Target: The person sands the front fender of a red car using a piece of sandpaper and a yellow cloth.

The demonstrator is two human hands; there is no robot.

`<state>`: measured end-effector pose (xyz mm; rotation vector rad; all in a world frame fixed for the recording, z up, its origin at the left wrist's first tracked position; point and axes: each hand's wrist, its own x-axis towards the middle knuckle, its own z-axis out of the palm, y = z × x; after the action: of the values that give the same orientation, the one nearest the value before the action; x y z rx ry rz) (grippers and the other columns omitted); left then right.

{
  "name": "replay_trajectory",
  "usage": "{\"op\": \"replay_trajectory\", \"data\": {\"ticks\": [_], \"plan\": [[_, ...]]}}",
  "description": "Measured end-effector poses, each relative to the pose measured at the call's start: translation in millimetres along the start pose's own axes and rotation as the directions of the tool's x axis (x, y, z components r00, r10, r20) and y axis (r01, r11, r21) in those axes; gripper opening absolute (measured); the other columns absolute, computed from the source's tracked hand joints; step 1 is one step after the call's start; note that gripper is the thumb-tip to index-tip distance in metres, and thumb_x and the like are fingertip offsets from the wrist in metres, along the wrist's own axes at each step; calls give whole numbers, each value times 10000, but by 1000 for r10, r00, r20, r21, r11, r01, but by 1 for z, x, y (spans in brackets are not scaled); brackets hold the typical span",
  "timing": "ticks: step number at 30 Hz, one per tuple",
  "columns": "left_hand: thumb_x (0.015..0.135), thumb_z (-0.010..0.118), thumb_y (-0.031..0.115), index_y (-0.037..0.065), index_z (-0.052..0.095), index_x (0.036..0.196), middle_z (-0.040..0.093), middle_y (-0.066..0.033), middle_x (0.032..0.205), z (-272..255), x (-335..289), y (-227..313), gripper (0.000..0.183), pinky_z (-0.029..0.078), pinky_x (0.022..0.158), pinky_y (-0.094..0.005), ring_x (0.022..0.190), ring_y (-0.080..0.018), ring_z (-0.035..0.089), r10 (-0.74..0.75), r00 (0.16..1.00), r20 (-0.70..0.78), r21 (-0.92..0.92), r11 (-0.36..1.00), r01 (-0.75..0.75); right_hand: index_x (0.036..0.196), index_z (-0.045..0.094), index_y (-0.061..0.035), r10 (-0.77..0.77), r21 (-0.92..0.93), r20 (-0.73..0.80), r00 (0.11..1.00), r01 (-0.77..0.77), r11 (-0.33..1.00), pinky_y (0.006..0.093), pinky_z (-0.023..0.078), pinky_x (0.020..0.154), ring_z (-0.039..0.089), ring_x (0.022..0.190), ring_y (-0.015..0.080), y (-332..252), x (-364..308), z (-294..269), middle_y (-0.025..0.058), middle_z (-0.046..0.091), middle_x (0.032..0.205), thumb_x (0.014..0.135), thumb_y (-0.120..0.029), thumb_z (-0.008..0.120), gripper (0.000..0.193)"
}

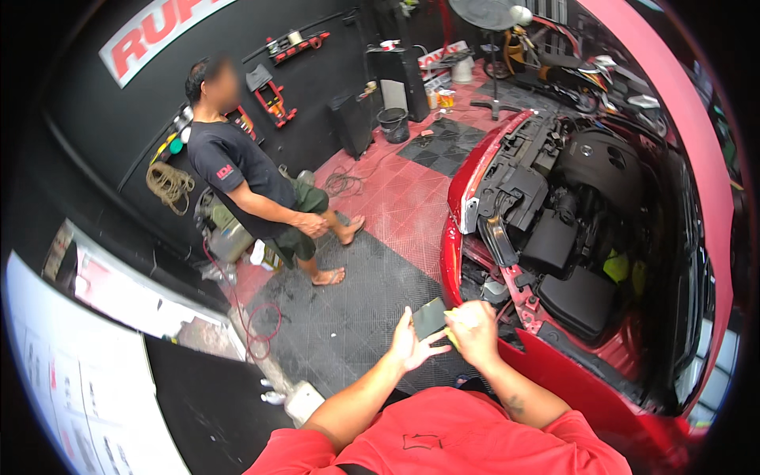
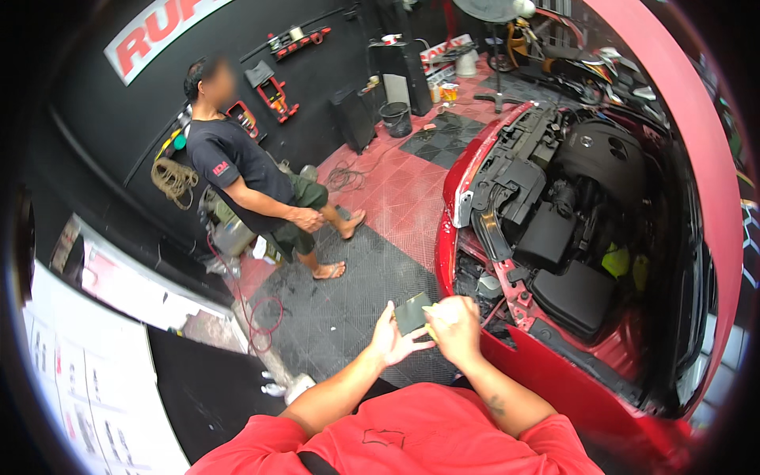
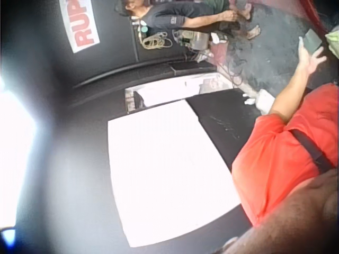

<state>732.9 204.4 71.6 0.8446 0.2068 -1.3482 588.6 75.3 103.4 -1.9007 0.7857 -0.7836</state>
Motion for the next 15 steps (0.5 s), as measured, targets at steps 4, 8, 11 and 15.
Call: {"op": "replay_trajectory", "data": {"ticks": [4,8,11,15], "plan": [[1117,443,659,65,595,1445,697,-139,1420,-16,35,57,695,513,1174,-540,1302,-324,678,-2,972,235,-41,999,12,1504,573,-80,-37,-33,81,996,40,999,535,436,1160,573,1284,429,-17,8,83,212,617,1388,852,-309,827,737],[1057,530,405,34,662,1359,745,-177,1256,-74,66,142,497,574,1080,-595,1167,-381,735,-294,843,450,93,954,284,1503,561,-36,-42,-84,-197,980,26,996,525,428,1192,537,1389,431,-1,27,115,216,606,1450,875,-290,814,723],[1028,529,379,45,619,1452,743,-177,1224,-74,67,192,547,606,1036,-616,1101,-406,758,-499,807,315,493,813,310,1432,624,-22,554,529,18,832,-478,701,424,539,1050,665,1221,253,26,31,154,127,698,1304,958,-362,855,627],[1011,559,336,186,373,1706,719,-190,1293,-65,94,211,734,629,1008,-607,1097,-413,760,-708,654,266,683,617,390,1239,726,-48,602,735,-23,798,-395,552,350,555,890,672,1034,153,39,-4,209,48,742,1158,1024,-245,801,301]]}}
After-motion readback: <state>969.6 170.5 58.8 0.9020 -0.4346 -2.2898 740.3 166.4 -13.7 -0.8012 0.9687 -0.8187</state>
